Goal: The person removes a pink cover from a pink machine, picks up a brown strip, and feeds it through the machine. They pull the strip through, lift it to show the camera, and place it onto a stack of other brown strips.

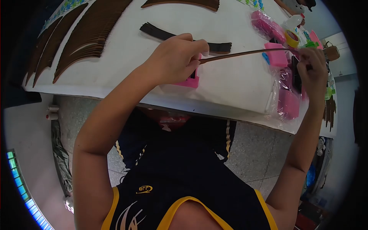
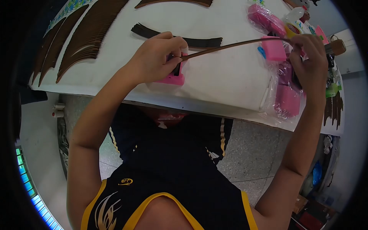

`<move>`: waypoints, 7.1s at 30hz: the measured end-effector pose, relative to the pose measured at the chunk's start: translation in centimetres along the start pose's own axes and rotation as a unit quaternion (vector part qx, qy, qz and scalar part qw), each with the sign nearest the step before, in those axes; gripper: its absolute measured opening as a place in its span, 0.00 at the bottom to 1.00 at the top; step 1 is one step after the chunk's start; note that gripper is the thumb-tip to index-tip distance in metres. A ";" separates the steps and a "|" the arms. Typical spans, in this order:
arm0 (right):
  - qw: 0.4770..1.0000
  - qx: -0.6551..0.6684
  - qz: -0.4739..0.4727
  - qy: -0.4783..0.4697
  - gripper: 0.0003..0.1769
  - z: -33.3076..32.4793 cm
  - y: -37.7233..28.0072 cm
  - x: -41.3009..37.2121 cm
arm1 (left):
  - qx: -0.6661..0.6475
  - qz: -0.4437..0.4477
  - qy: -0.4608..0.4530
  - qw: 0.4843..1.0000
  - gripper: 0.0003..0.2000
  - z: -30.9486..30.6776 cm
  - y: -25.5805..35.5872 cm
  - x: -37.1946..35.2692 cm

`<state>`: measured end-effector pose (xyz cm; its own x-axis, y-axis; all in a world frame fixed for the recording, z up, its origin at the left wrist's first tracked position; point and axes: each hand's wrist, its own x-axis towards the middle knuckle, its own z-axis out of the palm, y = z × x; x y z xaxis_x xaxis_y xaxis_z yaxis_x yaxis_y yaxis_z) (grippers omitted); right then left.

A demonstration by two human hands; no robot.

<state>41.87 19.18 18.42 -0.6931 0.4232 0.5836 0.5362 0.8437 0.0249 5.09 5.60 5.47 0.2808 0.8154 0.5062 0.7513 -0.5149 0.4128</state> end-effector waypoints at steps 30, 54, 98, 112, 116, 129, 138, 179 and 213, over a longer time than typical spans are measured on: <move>0.716 0.622 0.278 -0.150 0.07 7.7 3.3 -4.6 | -0.705 -0.227 -0.059 0.669 0.07 -7.0 -3.4 -1.0; 0.837 0.453 0.263 -0.160 0.10 5.3 2.8 -4.8 | -0.251 -0.182 -0.065 0.948 0.06 -7.5 -1.4 -1.2; 0.983 0.120 0.084 -0.114 0.10 6.4 -1.8 -6.4 | 0.122 0.077 -0.053 0.988 0.05 -3.2 -0.9 -1.0; 1.000 -0.010 -0.022 0.020 0.11 -0.5 0.0 1.5 | -0.009 -0.004 -0.021 1.000 0.09 -0.8 -0.1 0.5; 0.998 -0.027 -0.038 0.034 0.11 -2.0 -0.1 4.0 | -0.038 -0.017 -0.009 0.999 0.10 -0.2 0.5 0.8; 0.955 0.211 0.172 -0.114 0.06 -0.7 7.2 0.4 | -0.508 -0.174 -0.163 0.828 0.08 -4.0 -0.5 2.0; 0.813 0.479 0.267 -0.196 0.06 3.5 5.3 -4.3 | -0.675 -0.245 -0.085 0.691 0.08 -5.6 -2.3 0.5; 0.689 0.642 0.316 0.121 0.06 18.9 -3.1 7.1 | -0.739 -0.339 0.395 0.427 0.07 1.7 -16.0 5.9; 0.959 0.177 0.214 -0.053 0.24 29.9 -0.9 8.5 | 0.204 -0.290 -0.052 0.934 0.22 1.7 -16.2 6.1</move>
<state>21.08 31.86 -0.97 -0.5005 0.7719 0.3920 0.5986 0.6357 -0.4874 -4.37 19.33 0.61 -0.2037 0.9580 0.2017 0.9539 0.1478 0.2611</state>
